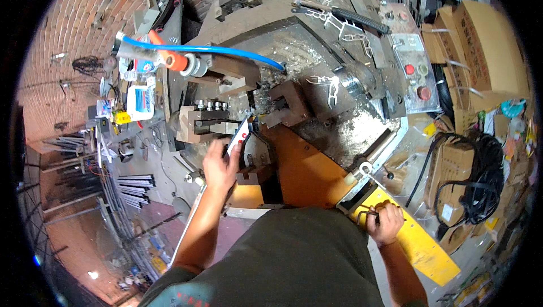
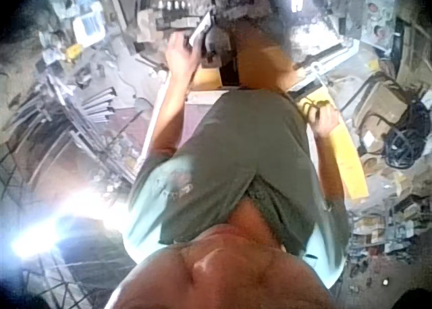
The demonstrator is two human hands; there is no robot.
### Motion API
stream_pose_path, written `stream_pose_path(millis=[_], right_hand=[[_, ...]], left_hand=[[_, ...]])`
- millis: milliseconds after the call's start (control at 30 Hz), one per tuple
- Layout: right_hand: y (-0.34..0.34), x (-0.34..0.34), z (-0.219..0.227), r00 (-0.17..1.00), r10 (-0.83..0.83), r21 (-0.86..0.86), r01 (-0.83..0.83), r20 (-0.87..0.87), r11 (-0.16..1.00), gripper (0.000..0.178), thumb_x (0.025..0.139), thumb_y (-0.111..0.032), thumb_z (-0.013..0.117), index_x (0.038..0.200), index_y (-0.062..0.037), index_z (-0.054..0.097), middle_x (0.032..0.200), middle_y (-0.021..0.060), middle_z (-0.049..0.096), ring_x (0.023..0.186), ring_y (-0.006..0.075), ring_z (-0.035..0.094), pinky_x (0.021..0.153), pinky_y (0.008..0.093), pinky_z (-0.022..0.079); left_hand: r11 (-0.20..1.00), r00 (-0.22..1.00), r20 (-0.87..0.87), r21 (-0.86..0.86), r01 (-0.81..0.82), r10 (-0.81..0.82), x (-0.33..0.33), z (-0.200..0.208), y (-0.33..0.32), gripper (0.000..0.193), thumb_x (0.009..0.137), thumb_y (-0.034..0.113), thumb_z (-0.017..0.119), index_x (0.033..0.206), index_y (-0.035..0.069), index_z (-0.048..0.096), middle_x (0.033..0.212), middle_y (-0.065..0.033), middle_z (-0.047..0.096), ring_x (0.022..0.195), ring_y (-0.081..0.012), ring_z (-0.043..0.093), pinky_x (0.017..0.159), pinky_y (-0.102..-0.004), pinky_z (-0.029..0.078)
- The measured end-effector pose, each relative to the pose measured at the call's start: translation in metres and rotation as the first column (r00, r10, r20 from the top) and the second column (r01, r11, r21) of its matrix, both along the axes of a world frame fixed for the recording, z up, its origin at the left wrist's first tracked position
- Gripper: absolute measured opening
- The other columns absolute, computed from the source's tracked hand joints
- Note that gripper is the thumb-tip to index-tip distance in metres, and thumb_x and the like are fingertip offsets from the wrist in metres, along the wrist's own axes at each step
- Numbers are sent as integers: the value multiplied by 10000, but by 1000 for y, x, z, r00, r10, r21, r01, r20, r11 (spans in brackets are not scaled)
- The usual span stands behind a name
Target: The person assembles a metal frame by placing aluminum extrusion pieces into a corner-joining machine, using a hex key to tighten internal fasteners, and pressing buttons on the machine to operate the pneumatic clamps.
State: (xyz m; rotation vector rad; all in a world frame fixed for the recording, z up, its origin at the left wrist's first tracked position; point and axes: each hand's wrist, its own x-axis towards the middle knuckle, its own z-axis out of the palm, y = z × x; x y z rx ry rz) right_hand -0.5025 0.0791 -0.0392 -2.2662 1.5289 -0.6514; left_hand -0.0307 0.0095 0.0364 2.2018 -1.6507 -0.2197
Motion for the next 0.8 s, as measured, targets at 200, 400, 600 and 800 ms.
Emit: stream_pose_path(millis=[200, 400, 600, 800], right_hand=[[3, 3, 2, 999, -5, -11, 5, -39, 1000, 162, 810, -107, 741, 881, -79, 598, 839, 127, 616, 751, 351, 620, 694, 467, 447], [-15, 31, 86, 988, 94, 259, -124, 123, 958, 122, 905, -90, 776, 965, -32, 687, 863, 177, 650, 766, 404, 663, 677, 467, 535], [-75, 124, 154, 851, -180, 503, -111, 494, 857, 121, 1013, -40, 703, 1090, 54, 703, 1100, 99, 613, 1041, 209, 604, 956, 299, 462], [-117, 246, 165, 595, -315, 551, -268, 740, 790, 284, 1117, -246, 631, 1208, -5, 749, 993, 9, 720, 966, 90, 644, 893, 266, 510]], left_hand=[[949, 985, -119, -303, 83, -124, -7, 17, -44, 167, 944, 101, 785, 1037, -4, 693, 995, -185, 699, 926, -386, 700, 823, -426, 561], [967, 998, -19, -247, 55, -62, -10, -39, -79, 382, 938, 345, 791, 987, -19, 686, 1013, -201, 684, 992, -432, 656, 879, -494, 534], [904, 980, -160, -427, 35, -114, -14, 9, -54, 275, 970, 267, 749, 974, 0, 684, 994, -177, 685, 973, -407, 650, 872, -480, 532], [970, 626, -741, -188, 157, -245, -47, 69, 10, 253, 1069, 200, 631, 1213, -1, 686, 1088, -134, 728, 1041, -238, 693, 948, -366, 526]])
